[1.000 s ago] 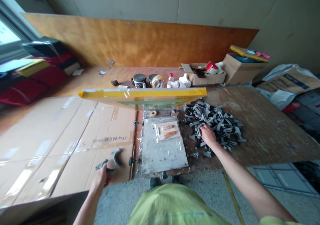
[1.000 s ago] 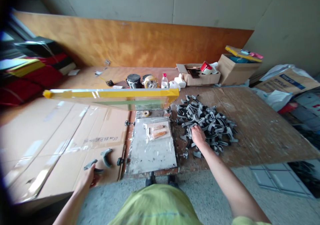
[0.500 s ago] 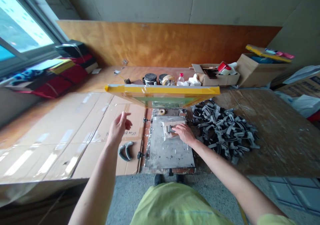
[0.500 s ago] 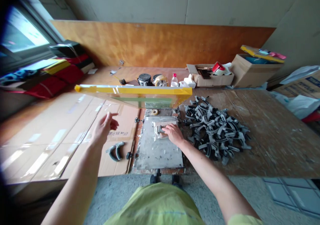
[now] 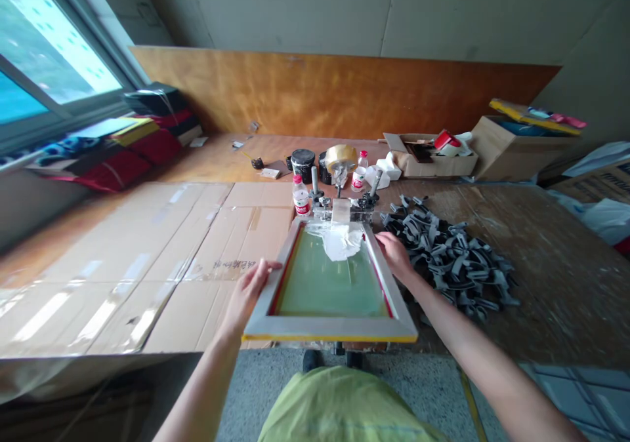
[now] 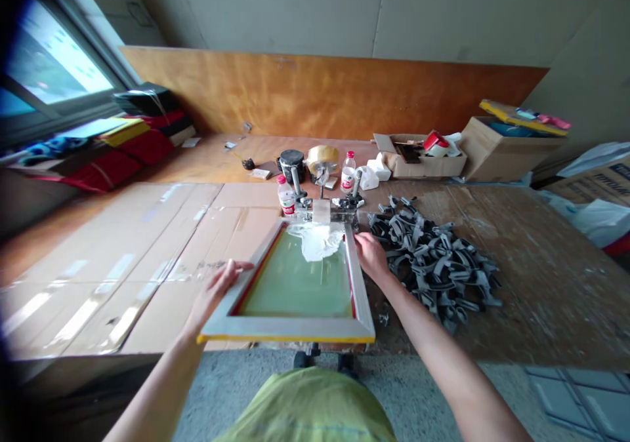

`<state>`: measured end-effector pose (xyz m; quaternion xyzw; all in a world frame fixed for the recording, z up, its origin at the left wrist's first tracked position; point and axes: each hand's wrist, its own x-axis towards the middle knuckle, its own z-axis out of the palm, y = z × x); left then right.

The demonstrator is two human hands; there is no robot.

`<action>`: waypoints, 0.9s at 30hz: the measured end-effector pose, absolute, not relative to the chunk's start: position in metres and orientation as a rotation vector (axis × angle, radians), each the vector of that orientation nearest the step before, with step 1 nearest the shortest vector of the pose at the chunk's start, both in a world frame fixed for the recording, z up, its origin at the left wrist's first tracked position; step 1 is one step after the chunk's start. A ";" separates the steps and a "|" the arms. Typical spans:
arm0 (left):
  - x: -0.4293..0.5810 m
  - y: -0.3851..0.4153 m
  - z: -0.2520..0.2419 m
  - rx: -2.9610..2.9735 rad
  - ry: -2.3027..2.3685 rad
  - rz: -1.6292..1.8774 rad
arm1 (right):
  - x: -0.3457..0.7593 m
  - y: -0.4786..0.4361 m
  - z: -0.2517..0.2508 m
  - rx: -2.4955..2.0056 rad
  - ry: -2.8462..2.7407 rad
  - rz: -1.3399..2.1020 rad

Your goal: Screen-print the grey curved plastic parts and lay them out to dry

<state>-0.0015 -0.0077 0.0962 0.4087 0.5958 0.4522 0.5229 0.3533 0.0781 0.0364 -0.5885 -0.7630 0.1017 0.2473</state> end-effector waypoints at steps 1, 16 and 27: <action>-0.002 -0.016 0.079 0.935 1.425 1.028 | 0.353 0.088 0.046 -1.579 -2.056 0.231; 0.006 -0.027 -0.007 0.872 1.532 0.953 | 0.283 0.103 0.058 -1.444 -2.670 0.223; 0.005 -0.027 -0.011 0.867 1.519 0.965 | 0.297 0.090 0.056 -1.227 -2.636 0.186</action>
